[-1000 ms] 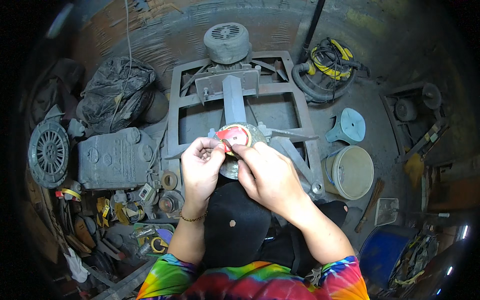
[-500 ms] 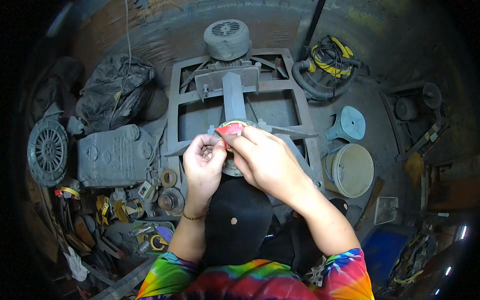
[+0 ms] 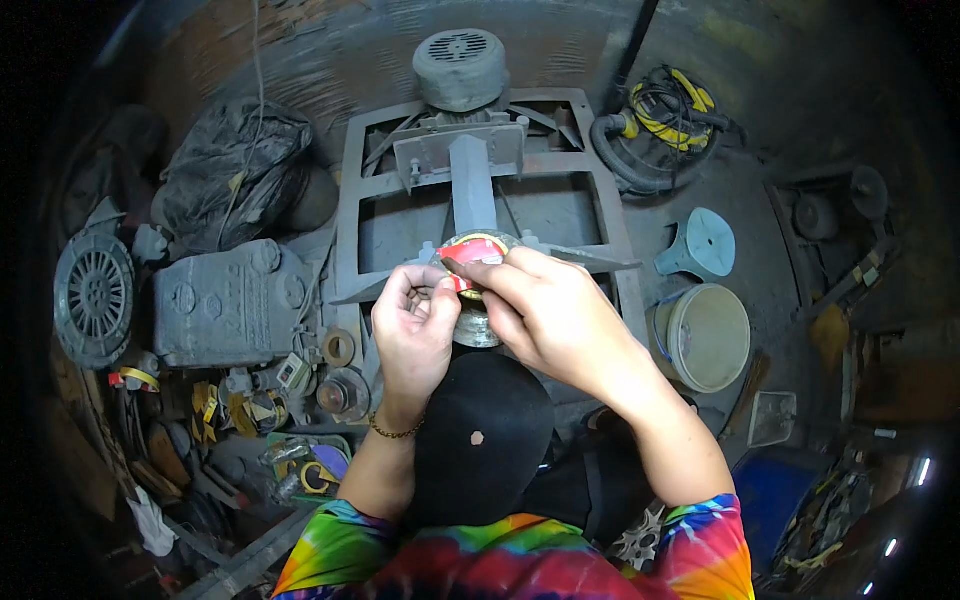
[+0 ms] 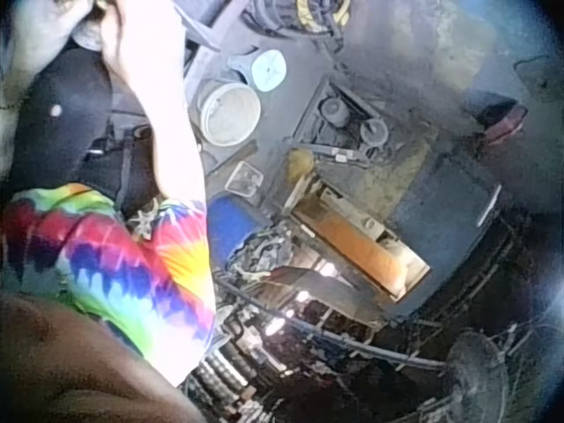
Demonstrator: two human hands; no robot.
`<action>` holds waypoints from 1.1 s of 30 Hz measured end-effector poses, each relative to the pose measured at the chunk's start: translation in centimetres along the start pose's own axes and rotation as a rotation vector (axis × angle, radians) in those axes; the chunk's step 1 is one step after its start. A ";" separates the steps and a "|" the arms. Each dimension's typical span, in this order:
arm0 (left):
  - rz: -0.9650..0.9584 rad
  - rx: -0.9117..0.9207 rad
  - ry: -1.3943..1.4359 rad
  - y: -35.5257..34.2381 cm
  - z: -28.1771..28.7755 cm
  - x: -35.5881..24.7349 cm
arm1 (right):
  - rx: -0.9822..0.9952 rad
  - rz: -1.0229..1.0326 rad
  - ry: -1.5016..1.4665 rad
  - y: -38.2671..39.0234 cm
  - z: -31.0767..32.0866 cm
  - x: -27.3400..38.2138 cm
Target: The person applies red tape to a circular metal piece mounted on a machine, then uses a thin metal tool to scrape the interior surface of a separate circular metal part held by hand.
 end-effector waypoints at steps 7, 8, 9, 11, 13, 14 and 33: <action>0.017 -0.064 -0.057 0.7 0.4 -0.7 | -0.030 0.001 0.015 -0.6 -0.2 0.2; 0.016 -0.066 -0.059 0.7 0.6 -0.6 | -0.038 0.007 0.007 -0.6 -0.2 0.4; -0.056 -0.035 -0.166 0.8 0.7 -0.8 | -0.047 0.013 0.001 -0.6 -0.2 0.4; -0.128 -0.004 -0.270 0.8 0.5 -1.2 | -0.043 0.016 0.020 -0.3 -0.4 0.2; -0.251 0.053 -0.440 0.9 -0.3 -2.1 | -0.039 0.017 0.042 0.0 -0.3 0.0; -0.250 0.052 -0.440 0.9 -0.3 -2.1 | -0.031 0.008 0.036 0.1 -0.3 0.0; -0.013 0.006 -0.089 1.2 -0.6 -1.2 | 0.045 0.119 0.152 -0.2 -0.6 0.4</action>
Point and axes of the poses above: each hand's wrist, its own y-axis away from the middle knuckle, its own z-axis out of the back of the hand, x = y × z, the point moved 6 cm from there along -y, towards the middle knuckle, and after that the axes turned 12 degrees about y, right-handed, at the moved point
